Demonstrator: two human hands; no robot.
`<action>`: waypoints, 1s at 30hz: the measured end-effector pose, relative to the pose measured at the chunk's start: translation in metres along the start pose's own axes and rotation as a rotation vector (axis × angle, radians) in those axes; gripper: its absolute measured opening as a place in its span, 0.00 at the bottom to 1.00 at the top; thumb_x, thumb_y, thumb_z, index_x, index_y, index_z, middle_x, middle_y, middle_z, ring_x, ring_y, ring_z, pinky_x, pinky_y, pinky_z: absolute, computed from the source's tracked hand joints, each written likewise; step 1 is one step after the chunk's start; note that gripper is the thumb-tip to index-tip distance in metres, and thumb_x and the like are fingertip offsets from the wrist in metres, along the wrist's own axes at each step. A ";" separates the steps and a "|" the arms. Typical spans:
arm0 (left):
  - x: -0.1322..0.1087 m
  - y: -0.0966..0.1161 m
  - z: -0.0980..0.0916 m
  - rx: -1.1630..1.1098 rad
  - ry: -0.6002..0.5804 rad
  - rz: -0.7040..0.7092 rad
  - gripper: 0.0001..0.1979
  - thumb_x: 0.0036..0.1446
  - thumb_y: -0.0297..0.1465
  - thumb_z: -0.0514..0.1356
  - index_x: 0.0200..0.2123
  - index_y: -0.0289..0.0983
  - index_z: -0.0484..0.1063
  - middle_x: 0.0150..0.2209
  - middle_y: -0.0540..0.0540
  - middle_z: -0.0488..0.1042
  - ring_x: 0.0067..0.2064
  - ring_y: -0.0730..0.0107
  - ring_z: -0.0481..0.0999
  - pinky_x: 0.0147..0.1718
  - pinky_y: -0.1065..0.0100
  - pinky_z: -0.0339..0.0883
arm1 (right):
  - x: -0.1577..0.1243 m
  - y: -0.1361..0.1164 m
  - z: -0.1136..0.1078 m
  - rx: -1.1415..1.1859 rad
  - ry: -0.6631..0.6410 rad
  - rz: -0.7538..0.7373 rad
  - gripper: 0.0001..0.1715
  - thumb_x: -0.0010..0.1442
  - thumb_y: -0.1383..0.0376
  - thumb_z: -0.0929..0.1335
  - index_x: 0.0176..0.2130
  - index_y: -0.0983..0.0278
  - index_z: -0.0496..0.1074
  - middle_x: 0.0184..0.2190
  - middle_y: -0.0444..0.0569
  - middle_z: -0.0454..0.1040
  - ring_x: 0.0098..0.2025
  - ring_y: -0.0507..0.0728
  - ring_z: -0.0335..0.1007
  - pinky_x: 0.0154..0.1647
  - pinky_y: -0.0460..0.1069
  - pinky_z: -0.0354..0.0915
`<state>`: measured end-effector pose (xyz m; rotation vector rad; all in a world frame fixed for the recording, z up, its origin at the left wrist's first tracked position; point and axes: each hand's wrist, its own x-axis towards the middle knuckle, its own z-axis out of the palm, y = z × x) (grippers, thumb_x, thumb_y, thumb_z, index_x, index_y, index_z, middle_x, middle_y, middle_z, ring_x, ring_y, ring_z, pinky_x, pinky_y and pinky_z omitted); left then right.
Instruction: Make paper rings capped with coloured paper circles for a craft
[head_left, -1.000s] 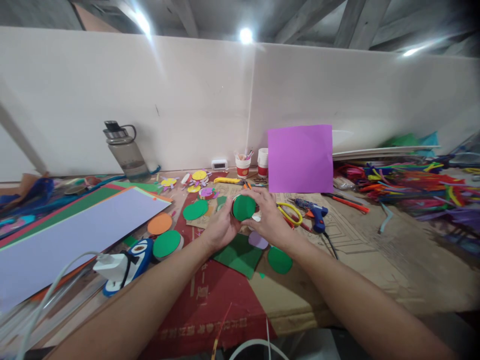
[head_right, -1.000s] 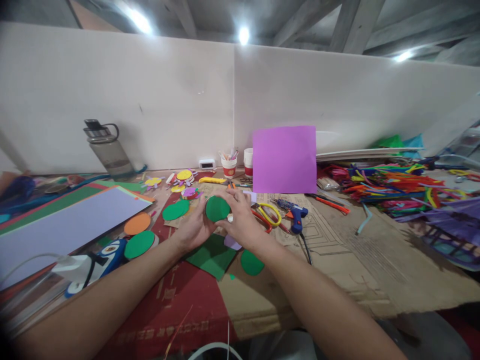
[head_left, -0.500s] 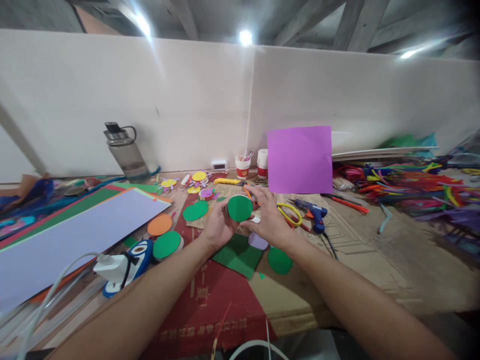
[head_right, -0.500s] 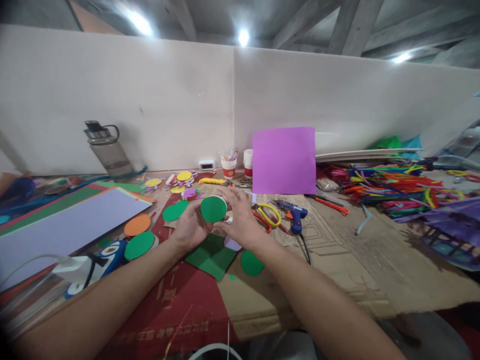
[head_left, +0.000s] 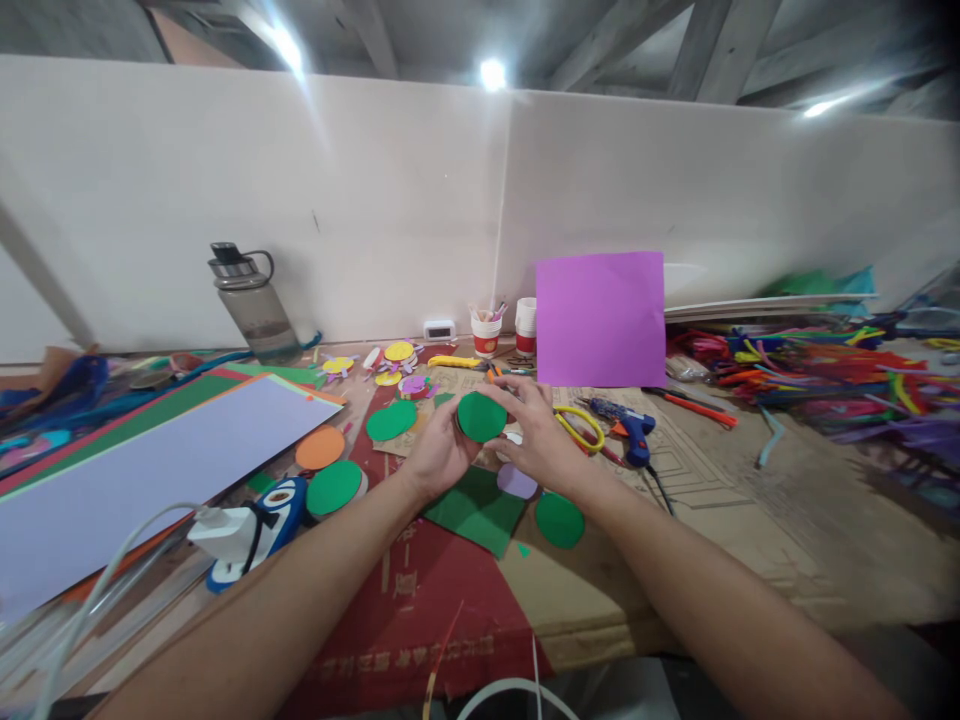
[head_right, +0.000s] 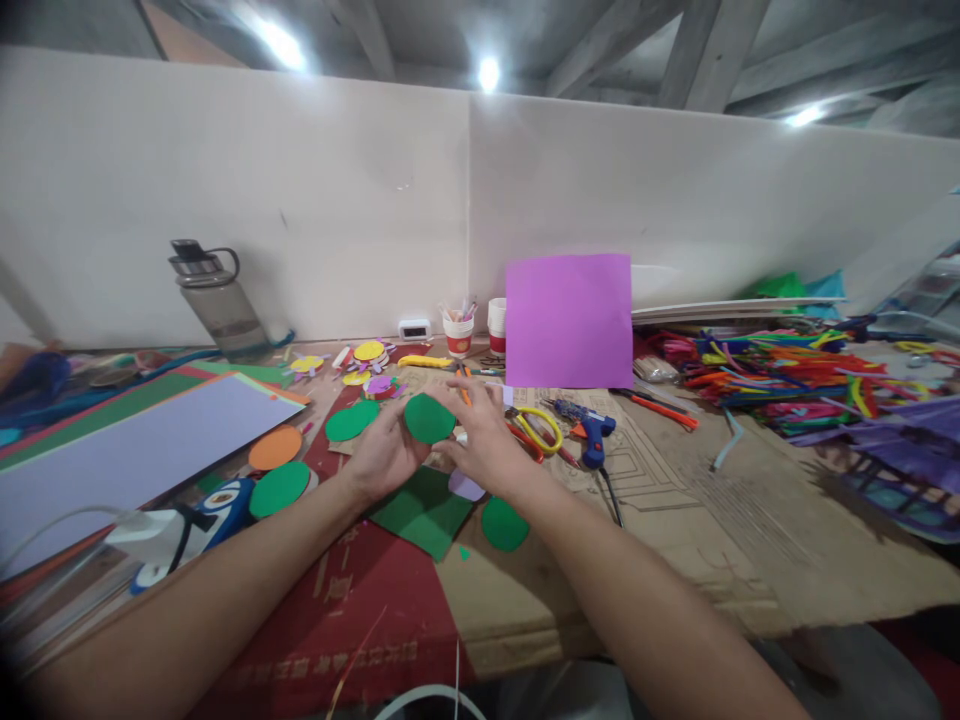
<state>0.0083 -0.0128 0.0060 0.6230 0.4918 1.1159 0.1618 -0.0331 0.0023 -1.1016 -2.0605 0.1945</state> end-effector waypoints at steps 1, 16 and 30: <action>0.000 0.000 -0.001 -0.001 0.007 -0.001 0.11 0.60 0.29 0.55 0.39 0.32 0.76 0.39 0.43 0.79 0.40 0.65 0.78 0.41 0.66 0.73 | 0.000 0.000 -0.001 -0.006 -0.006 -0.003 0.40 0.51 0.70 0.73 0.61 0.54 0.63 0.60 0.52 0.60 0.62 0.64 0.53 0.63 0.63 0.55; 0.000 0.002 -0.006 0.010 -0.060 0.028 0.11 0.60 0.32 0.56 0.39 0.33 0.76 0.38 0.42 0.80 0.43 0.61 0.79 0.44 0.60 0.73 | 0.001 0.001 -0.002 0.071 0.049 0.040 0.39 0.57 0.71 0.69 0.64 0.54 0.58 0.57 0.53 0.62 0.62 0.62 0.54 0.63 0.61 0.55; 0.000 -0.001 -0.003 0.024 -0.053 0.024 0.12 0.61 0.31 0.54 0.38 0.32 0.76 0.38 0.42 0.80 0.44 0.61 0.78 0.45 0.61 0.72 | -0.001 0.000 0.001 0.052 0.044 0.024 0.41 0.55 0.70 0.69 0.65 0.56 0.58 0.58 0.54 0.62 0.61 0.63 0.55 0.62 0.63 0.56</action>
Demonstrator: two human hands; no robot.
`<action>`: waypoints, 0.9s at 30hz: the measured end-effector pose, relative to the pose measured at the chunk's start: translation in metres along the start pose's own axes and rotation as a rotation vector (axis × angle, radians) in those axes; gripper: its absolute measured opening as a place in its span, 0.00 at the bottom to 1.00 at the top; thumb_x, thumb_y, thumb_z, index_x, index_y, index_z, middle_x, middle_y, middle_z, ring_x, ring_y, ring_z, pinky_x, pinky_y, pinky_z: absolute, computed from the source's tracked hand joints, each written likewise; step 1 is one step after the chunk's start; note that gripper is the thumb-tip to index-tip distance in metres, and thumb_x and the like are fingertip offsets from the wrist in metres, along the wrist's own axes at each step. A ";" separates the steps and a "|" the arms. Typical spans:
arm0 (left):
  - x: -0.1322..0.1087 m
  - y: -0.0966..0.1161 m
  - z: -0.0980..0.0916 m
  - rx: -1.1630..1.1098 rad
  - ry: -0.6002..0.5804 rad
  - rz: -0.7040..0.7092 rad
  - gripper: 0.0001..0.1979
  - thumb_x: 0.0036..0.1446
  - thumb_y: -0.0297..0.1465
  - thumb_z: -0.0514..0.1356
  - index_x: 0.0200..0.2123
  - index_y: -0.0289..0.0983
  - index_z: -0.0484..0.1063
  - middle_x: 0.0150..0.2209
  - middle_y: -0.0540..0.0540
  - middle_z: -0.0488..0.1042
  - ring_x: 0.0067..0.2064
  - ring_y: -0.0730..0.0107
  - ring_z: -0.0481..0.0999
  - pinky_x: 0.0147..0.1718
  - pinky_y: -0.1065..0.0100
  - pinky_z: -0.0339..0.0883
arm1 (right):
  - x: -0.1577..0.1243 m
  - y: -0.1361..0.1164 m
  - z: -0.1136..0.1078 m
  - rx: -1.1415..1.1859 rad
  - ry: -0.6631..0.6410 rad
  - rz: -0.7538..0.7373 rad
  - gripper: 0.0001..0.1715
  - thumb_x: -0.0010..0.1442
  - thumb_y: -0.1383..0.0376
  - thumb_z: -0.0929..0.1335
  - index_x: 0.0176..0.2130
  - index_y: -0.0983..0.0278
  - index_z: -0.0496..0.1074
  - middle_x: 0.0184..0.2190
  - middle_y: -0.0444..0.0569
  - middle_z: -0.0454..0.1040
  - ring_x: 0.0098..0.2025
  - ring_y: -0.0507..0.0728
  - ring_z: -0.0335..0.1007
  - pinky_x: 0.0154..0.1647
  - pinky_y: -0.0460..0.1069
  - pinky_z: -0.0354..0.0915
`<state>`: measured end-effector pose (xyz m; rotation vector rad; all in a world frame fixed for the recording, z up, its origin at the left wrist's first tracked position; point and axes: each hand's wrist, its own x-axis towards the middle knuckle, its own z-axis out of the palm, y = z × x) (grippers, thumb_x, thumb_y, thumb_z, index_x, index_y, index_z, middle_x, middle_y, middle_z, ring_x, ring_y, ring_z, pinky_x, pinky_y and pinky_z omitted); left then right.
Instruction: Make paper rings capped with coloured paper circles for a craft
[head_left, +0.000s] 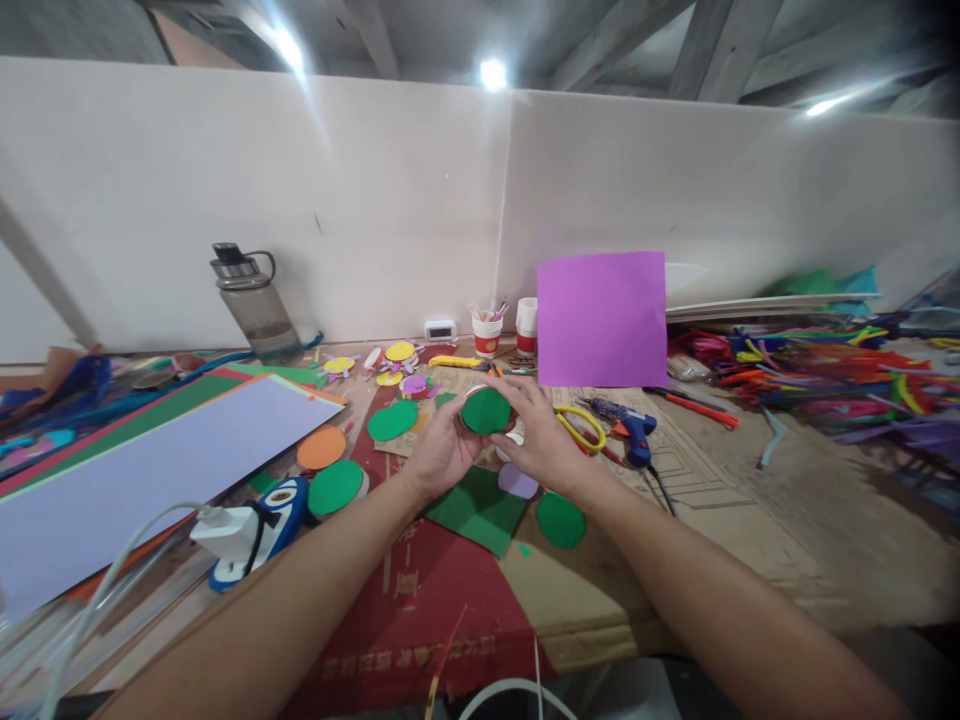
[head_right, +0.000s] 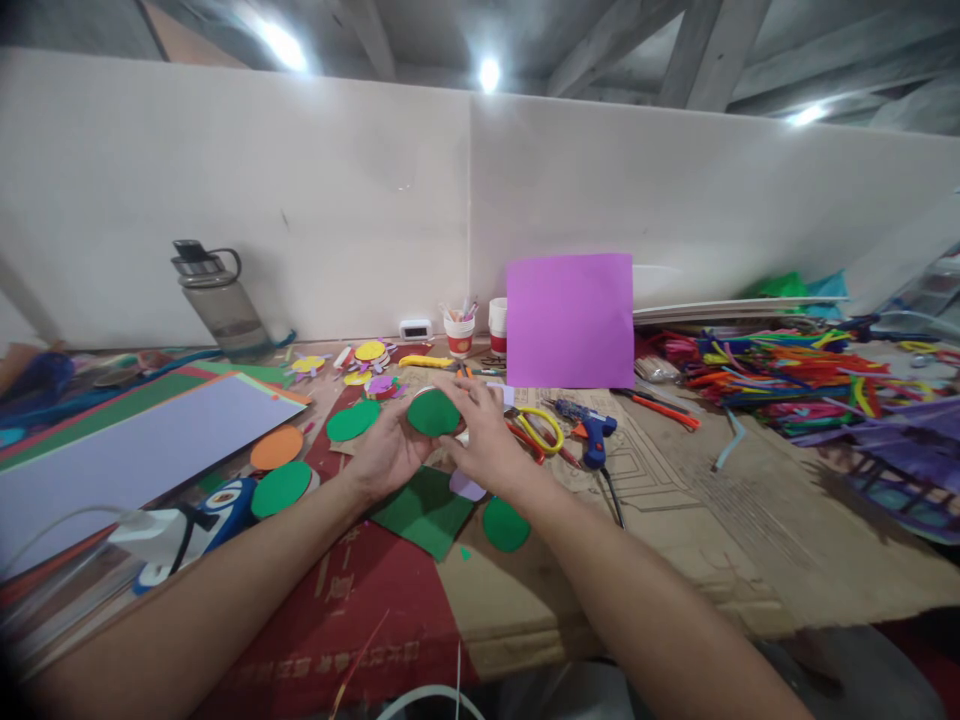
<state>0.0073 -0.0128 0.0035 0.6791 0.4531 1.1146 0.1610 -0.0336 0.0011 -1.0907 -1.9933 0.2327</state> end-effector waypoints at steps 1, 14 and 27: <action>0.000 0.000 0.001 -0.006 -0.009 -0.008 0.13 0.62 0.32 0.53 0.38 0.32 0.76 0.39 0.41 0.80 0.44 0.61 0.78 0.45 0.61 0.72 | 0.000 0.000 0.000 -0.012 0.003 -0.007 0.40 0.55 0.69 0.70 0.64 0.56 0.59 0.58 0.54 0.62 0.61 0.63 0.55 0.62 0.63 0.56; 0.002 -0.003 0.000 0.004 -0.063 -0.046 0.16 0.65 0.33 0.52 0.46 0.33 0.77 0.46 0.41 0.78 0.47 0.61 0.76 0.47 0.61 0.70 | 0.001 0.008 0.000 -0.195 -0.039 -0.064 0.46 0.56 0.66 0.71 0.68 0.56 0.51 0.61 0.56 0.59 0.60 0.65 0.52 0.62 0.63 0.55; -0.001 -0.006 0.002 0.023 -0.057 -0.100 0.20 0.68 0.38 0.47 0.48 0.35 0.75 0.44 0.41 0.78 0.45 0.63 0.76 0.42 0.63 0.70 | 0.003 0.007 -0.004 -0.084 -0.024 -0.025 0.46 0.49 0.70 0.76 0.62 0.49 0.62 0.60 0.50 0.61 0.60 0.63 0.54 0.62 0.62 0.56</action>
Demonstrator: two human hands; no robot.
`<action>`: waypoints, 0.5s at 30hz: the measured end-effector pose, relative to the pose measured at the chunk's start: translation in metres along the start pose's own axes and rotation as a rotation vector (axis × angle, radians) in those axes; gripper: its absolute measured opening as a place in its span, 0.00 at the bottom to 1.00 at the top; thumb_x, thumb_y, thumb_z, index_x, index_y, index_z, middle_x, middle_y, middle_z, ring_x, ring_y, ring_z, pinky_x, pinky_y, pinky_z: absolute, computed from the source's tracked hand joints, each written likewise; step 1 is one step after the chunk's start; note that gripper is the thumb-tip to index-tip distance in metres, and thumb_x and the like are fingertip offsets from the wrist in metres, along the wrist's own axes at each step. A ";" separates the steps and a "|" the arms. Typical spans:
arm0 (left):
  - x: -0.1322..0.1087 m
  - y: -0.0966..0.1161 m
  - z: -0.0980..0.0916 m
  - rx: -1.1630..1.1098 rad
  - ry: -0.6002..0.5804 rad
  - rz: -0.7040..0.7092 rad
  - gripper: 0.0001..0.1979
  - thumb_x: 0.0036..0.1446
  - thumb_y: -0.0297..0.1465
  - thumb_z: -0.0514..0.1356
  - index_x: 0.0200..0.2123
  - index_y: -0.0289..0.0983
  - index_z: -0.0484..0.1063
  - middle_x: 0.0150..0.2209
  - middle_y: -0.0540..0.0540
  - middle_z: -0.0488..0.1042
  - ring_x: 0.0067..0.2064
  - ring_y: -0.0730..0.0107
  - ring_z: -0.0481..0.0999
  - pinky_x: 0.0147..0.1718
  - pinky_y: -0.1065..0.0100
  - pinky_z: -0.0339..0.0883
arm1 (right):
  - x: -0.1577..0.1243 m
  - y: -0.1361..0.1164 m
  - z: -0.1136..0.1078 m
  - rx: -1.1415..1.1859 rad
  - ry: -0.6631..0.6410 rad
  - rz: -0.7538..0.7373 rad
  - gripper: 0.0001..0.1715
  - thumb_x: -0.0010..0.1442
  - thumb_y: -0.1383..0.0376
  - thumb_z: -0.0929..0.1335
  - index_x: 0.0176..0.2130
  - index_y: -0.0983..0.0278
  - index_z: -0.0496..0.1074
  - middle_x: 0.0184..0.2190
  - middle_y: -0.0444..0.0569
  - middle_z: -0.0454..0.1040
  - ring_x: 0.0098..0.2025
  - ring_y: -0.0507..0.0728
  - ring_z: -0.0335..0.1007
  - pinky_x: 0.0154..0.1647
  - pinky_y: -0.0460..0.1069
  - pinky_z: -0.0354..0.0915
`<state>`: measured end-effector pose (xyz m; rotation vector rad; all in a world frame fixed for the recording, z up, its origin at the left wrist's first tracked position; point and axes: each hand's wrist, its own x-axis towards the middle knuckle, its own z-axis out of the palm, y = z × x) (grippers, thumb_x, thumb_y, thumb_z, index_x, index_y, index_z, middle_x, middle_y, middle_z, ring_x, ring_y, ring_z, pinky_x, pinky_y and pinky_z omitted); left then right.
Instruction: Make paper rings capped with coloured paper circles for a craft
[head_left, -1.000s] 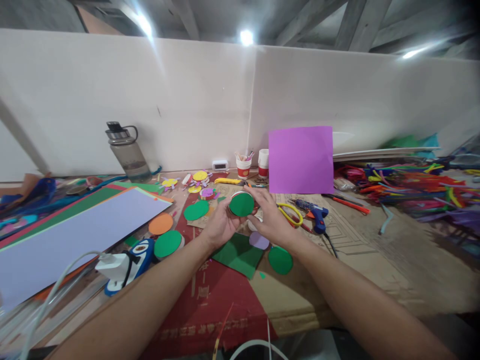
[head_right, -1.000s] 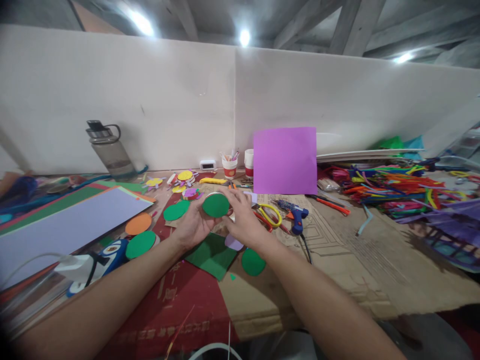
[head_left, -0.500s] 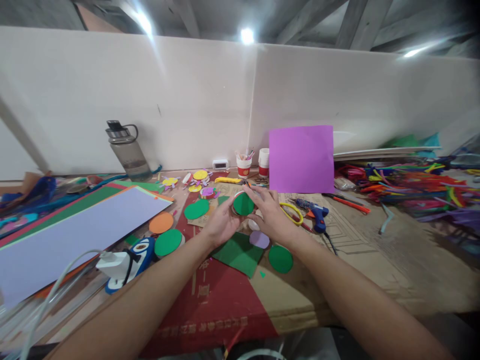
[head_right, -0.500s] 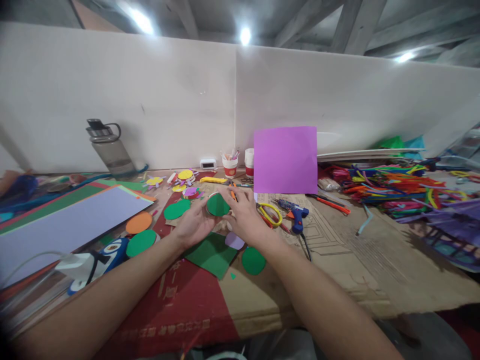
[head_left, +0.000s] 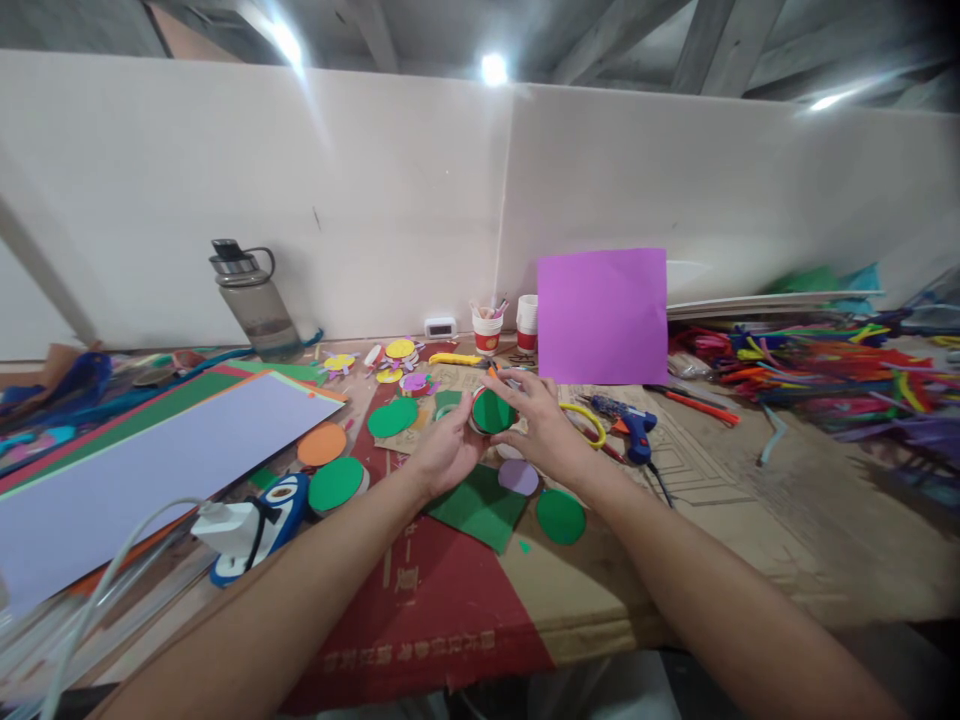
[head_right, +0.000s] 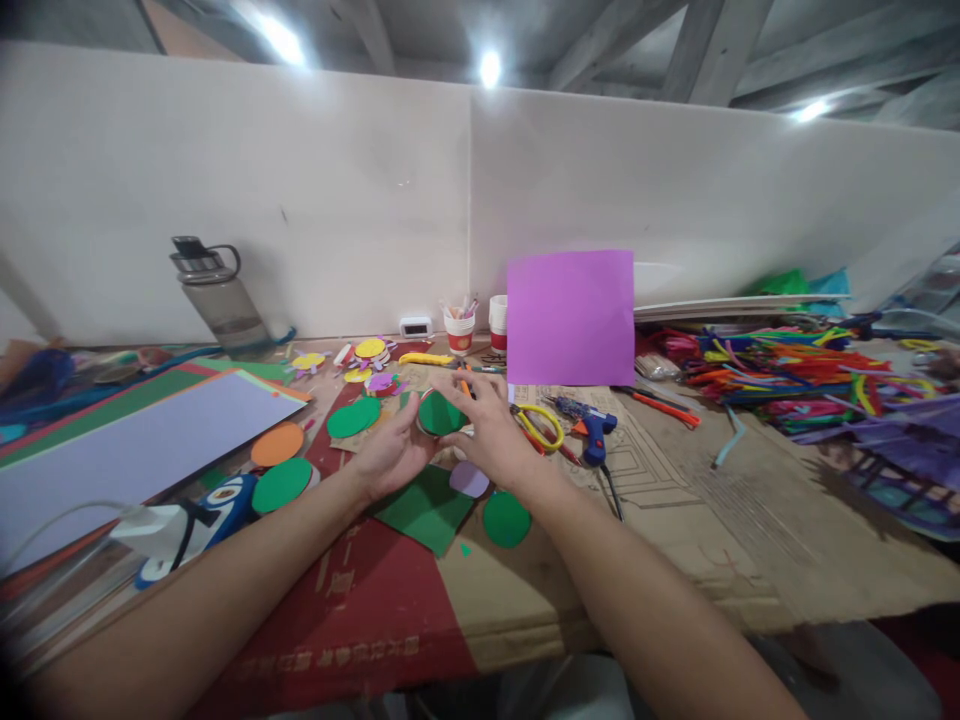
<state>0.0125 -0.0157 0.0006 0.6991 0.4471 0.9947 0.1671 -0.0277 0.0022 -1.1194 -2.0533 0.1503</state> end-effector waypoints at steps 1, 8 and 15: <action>0.000 0.000 0.000 -0.004 0.002 -0.006 0.20 0.67 0.38 0.48 0.48 0.36 0.75 0.45 0.41 0.78 0.45 0.63 0.76 0.41 0.63 0.70 | 0.000 0.000 0.000 0.005 -0.004 -0.005 0.46 0.49 0.71 0.76 0.62 0.49 0.63 0.60 0.50 0.61 0.60 0.63 0.54 0.62 0.62 0.56; 0.002 -0.002 -0.004 -0.030 0.058 -0.029 0.20 0.67 0.39 0.49 0.51 0.36 0.73 0.45 0.40 0.78 0.44 0.64 0.77 0.42 0.63 0.71 | 0.000 0.004 0.001 0.027 -0.048 -0.068 0.47 0.49 0.74 0.75 0.63 0.50 0.62 0.62 0.50 0.60 0.63 0.62 0.53 0.63 0.61 0.54; 0.001 -0.001 0.000 -0.068 0.079 -0.046 0.20 0.67 0.38 0.48 0.52 0.36 0.72 0.47 0.39 0.78 0.44 0.63 0.78 0.42 0.62 0.71 | 0.000 0.004 -0.001 -0.010 -0.100 -0.083 0.46 0.51 0.74 0.73 0.64 0.49 0.60 0.62 0.50 0.61 0.64 0.62 0.52 0.64 0.62 0.51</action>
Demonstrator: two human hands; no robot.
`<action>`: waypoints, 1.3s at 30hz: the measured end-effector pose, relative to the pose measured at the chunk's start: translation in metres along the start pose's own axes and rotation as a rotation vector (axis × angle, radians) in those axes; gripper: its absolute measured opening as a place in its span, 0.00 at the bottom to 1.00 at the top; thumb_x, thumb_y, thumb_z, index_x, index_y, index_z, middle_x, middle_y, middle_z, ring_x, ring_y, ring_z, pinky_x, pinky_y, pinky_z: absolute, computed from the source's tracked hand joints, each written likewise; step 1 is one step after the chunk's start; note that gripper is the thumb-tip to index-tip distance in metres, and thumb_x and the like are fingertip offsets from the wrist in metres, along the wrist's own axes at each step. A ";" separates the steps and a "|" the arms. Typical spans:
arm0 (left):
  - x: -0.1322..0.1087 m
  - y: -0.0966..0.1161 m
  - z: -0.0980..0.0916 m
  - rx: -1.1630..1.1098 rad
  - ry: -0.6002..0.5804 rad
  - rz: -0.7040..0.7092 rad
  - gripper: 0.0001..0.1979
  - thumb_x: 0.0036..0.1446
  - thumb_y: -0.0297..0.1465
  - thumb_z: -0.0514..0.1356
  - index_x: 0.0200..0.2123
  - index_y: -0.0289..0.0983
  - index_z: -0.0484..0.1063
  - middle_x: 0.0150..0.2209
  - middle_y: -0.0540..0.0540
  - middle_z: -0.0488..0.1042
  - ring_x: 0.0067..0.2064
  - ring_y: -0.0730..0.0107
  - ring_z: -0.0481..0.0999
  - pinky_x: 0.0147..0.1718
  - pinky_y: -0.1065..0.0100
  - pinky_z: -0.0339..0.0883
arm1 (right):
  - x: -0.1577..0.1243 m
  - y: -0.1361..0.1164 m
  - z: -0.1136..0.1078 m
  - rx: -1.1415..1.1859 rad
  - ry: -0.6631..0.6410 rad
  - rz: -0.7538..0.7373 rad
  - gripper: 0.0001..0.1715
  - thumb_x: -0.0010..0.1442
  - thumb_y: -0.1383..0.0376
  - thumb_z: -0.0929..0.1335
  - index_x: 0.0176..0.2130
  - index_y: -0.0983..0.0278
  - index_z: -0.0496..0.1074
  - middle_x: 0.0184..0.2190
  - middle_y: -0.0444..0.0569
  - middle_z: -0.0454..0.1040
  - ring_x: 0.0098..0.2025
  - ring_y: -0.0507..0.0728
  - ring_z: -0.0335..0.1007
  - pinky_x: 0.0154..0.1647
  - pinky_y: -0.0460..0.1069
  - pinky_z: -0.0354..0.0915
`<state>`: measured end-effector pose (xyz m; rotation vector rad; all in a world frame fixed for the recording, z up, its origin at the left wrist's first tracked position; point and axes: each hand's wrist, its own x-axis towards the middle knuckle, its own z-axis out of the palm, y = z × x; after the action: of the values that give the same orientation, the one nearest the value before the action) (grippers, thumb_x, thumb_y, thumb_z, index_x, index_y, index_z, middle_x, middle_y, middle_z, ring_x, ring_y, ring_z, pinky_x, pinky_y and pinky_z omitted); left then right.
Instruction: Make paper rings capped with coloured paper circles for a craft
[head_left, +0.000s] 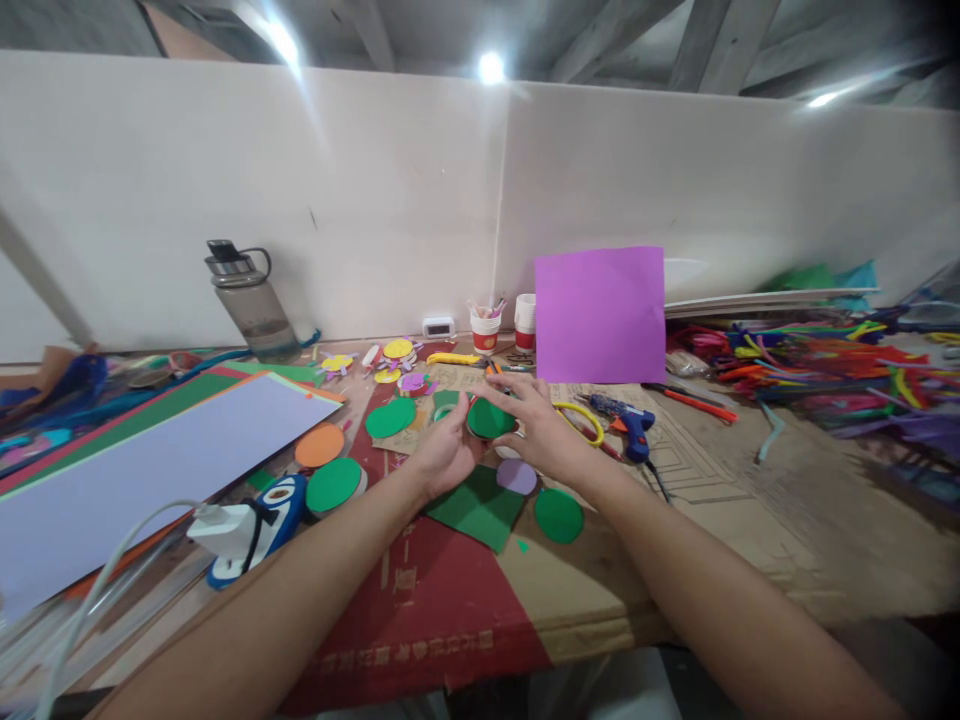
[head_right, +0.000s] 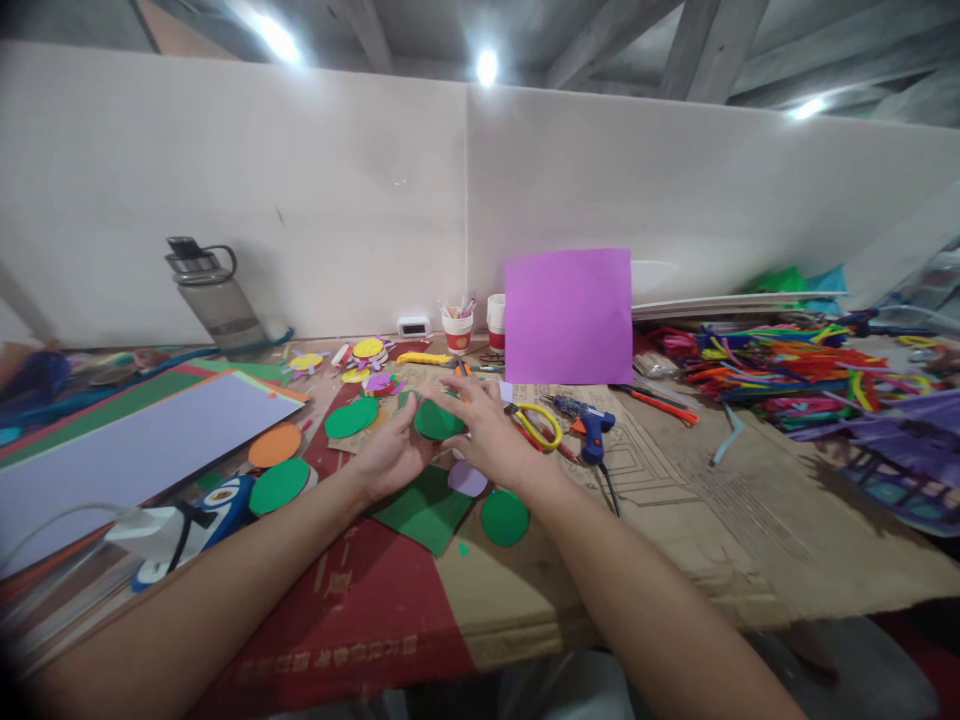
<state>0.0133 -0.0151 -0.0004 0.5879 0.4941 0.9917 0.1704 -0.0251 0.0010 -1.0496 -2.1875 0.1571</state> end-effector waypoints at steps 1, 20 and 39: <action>0.000 0.000 0.001 -0.005 0.003 -0.003 0.20 0.67 0.38 0.48 0.53 0.36 0.72 0.47 0.39 0.78 0.44 0.63 0.78 0.42 0.62 0.71 | 0.000 -0.001 -0.001 -0.001 -0.010 0.006 0.46 0.51 0.74 0.73 0.64 0.49 0.60 0.63 0.50 0.60 0.64 0.62 0.52 0.64 0.62 0.51; 0.001 0.002 -0.007 0.043 0.017 0.035 0.21 0.65 0.42 0.51 0.42 0.33 0.77 0.40 0.39 0.80 0.40 0.63 0.78 0.41 0.64 0.71 | 0.001 0.003 -0.002 0.059 0.130 0.101 0.45 0.53 0.62 0.74 0.65 0.55 0.57 0.60 0.54 0.63 0.63 0.64 0.54 0.63 0.62 0.54; 0.002 -0.003 -0.005 0.067 -0.054 0.111 0.19 0.62 0.41 0.56 0.46 0.33 0.75 0.41 0.39 0.79 0.39 0.64 0.78 0.38 0.65 0.72 | 0.000 -0.003 0.002 0.006 0.212 0.040 0.32 0.51 0.71 0.74 0.54 0.52 0.71 0.54 0.48 0.68 0.56 0.63 0.58 0.58 0.61 0.60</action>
<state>0.0130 -0.0137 -0.0063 0.7061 0.4517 1.0650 0.1672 -0.0264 0.0011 -1.0566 -1.9757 0.0664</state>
